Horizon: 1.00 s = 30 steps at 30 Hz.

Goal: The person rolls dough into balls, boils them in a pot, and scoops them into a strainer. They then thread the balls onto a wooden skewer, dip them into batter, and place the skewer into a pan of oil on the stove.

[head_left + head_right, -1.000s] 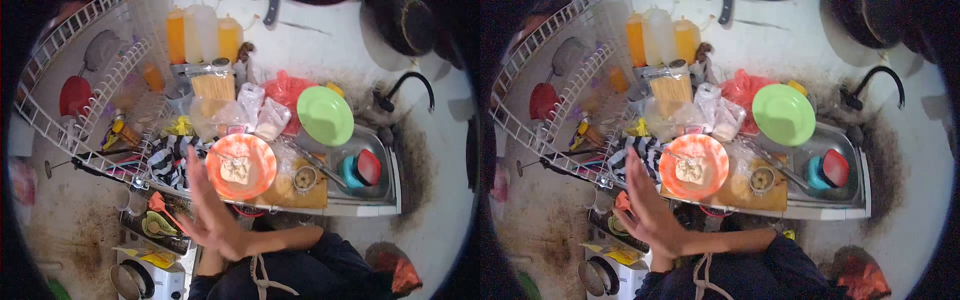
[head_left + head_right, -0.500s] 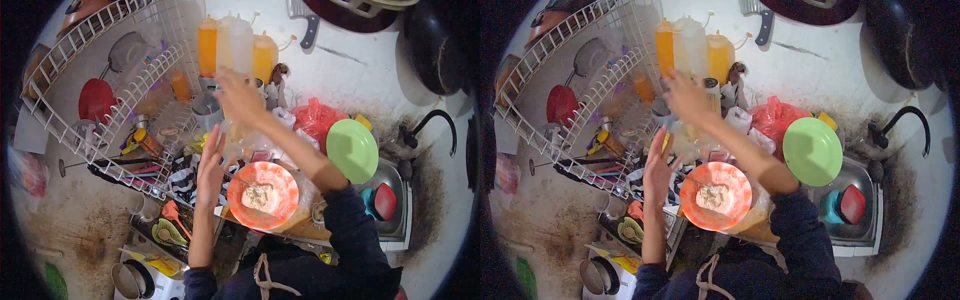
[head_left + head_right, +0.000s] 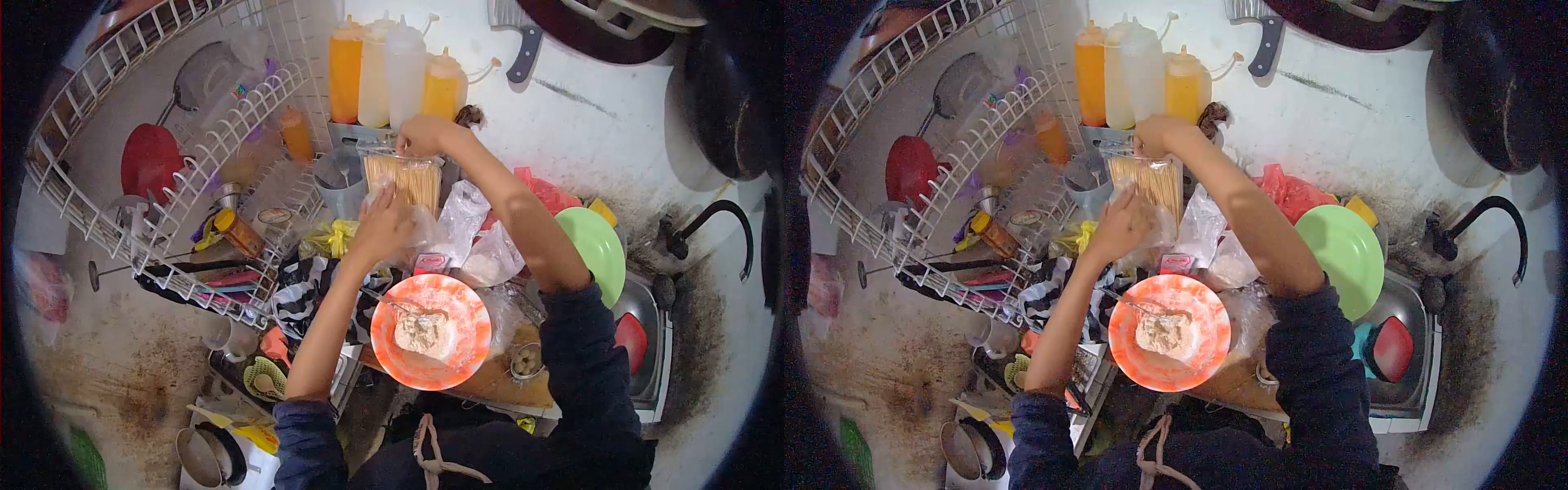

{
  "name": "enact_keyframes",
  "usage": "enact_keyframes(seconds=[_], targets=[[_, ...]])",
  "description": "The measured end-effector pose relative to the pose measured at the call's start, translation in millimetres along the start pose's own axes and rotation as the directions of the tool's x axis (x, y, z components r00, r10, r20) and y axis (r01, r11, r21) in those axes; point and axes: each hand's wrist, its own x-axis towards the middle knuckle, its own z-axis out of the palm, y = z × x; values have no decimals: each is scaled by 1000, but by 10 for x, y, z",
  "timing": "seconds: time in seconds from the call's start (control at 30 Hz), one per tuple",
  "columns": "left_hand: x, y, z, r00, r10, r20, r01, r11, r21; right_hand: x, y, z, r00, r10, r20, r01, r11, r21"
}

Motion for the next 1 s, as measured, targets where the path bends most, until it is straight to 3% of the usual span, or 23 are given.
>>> enact_keyframes(seconds=[0.1,0.2,0.4,0.7,0.9,1.0], targets=[[29,22,25,997,-45,69,40,997,64,-33,-233,-136,986,134,100,-124,987,-98],[22,28,51,995,-50,91,42,995,90,-105,-453,-111,993,107,-49,-116,960,-253],[6,-3,63,994,-47,99,43,998,41,16,-300,135,974,54,-218,-118,949,-292],[-7,-42,81,993,-58,104,55,998,25,-120,-420,-40,974,165,-154,-197,955,-223],[-45,14,45,995,-32,91,31,999,17,-174,-194,-84,964,118,-239,-134,989,-56],[-70,56,44,997,-21,76,20,1000,23,-36,-26,45,917,184,-353,-209,977,-35]])
